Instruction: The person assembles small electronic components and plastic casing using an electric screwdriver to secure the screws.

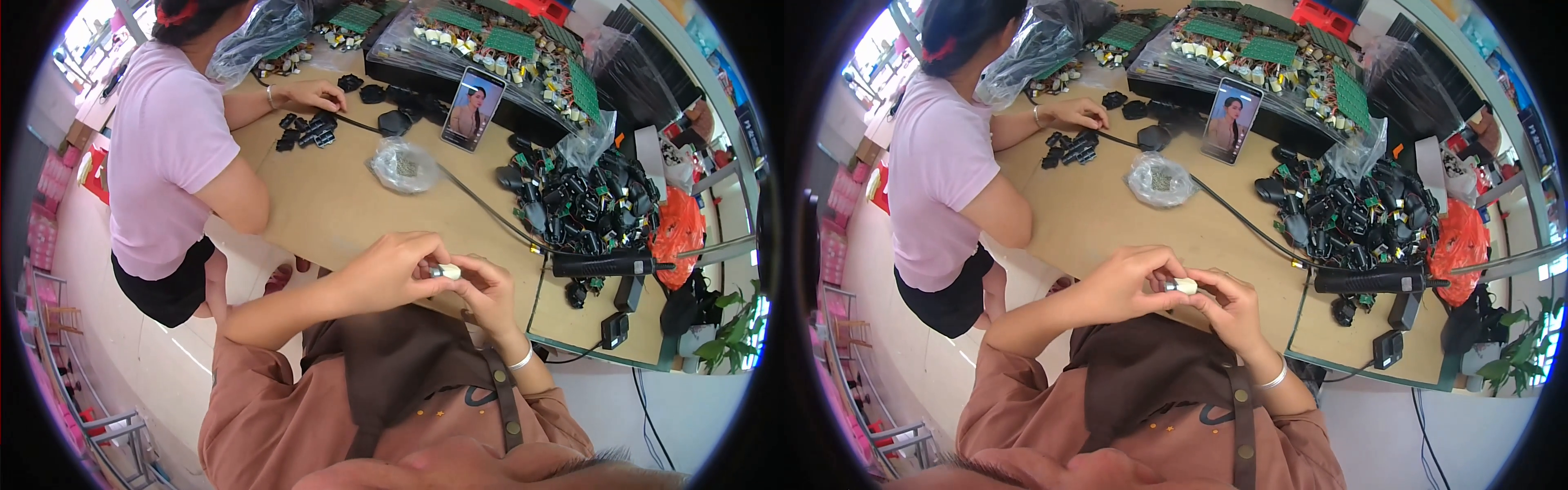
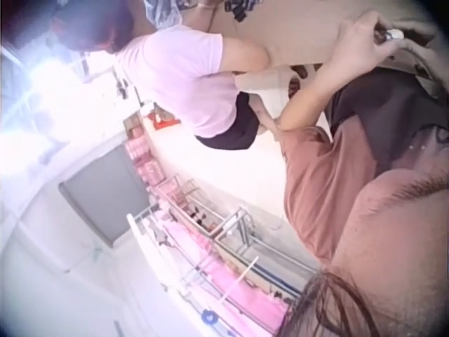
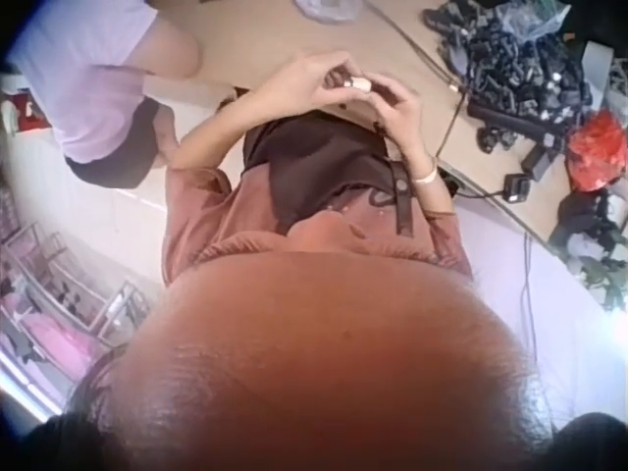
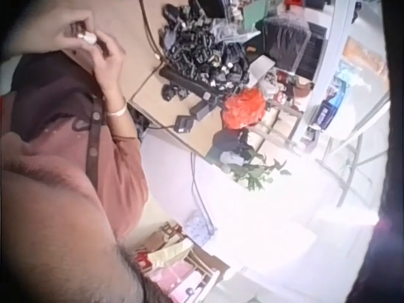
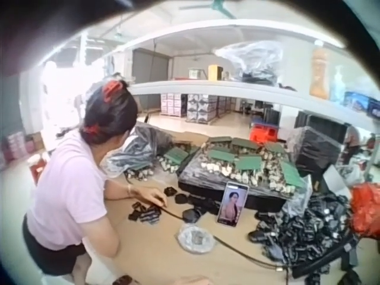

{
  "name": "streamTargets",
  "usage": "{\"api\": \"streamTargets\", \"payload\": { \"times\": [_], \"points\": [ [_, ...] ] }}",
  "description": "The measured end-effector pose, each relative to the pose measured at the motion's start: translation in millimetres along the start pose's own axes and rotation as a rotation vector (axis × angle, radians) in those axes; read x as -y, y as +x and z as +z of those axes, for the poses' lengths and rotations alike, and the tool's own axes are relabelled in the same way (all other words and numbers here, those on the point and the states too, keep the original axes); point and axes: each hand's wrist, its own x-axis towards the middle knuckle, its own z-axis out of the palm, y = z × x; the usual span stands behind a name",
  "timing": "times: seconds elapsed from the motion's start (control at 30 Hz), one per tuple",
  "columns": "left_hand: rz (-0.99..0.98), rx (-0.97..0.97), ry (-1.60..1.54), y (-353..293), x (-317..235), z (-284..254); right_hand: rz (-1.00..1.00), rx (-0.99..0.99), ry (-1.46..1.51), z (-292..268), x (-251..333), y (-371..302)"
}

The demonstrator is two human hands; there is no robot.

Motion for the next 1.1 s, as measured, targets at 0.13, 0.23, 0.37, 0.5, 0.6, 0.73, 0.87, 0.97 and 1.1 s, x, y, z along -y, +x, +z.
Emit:
{"api": "streamTargets", "payload": {
  "times": [0.13,0.23,0.37,0.5,0.6,0.73,0.87,0.97,1.1],
  "points": [
    [-0.027,-0.113,0.193,67.5,60.1,-37.3,0.244,-0.087,0.521,-17.2,-15.2,-11.2],
    [-0.046,-0.489,0.703,128.2,124.9,-91.3,0.190,-0.085,0.769,-25.9,-9.4,-16.6],
    [-0.313,-0.303,0.804,158.2,166.1,-105.8,0.216,-0.111,0.784,-27.1,-0.9,-22.9],
    [-0.308,-0.283,0.794,164.7,161.7,-110.1,0.282,-0.088,0.745,-30.4,-4.8,-29.5],
    [-0.222,-0.449,0.944,159.0,144.2,-111.6,0.324,-0.081,0.749,-30.0,-7.5,-33.0],
    [-0.013,-0.612,0.930,145.2,106.7,-102.1,0.364,-0.134,0.787,-34.3,-9.8,-31.9],
    [-0.164,-0.519,0.838,152.9,154.4,-117.2,0.341,-0.157,0.774,-38.4,-12.3,-34.1],
    [-0.167,-0.351,0.764,155.0,186.1,-120.7,0.361,-0.171,0.740,-36.7,-6.4,-36.3],
    [-0.243,-0.265,0.614,153.8,157.4,-119.5,0.374,-0.213,0.705,-46.9,-6.9,-45.0]
  ]
}}
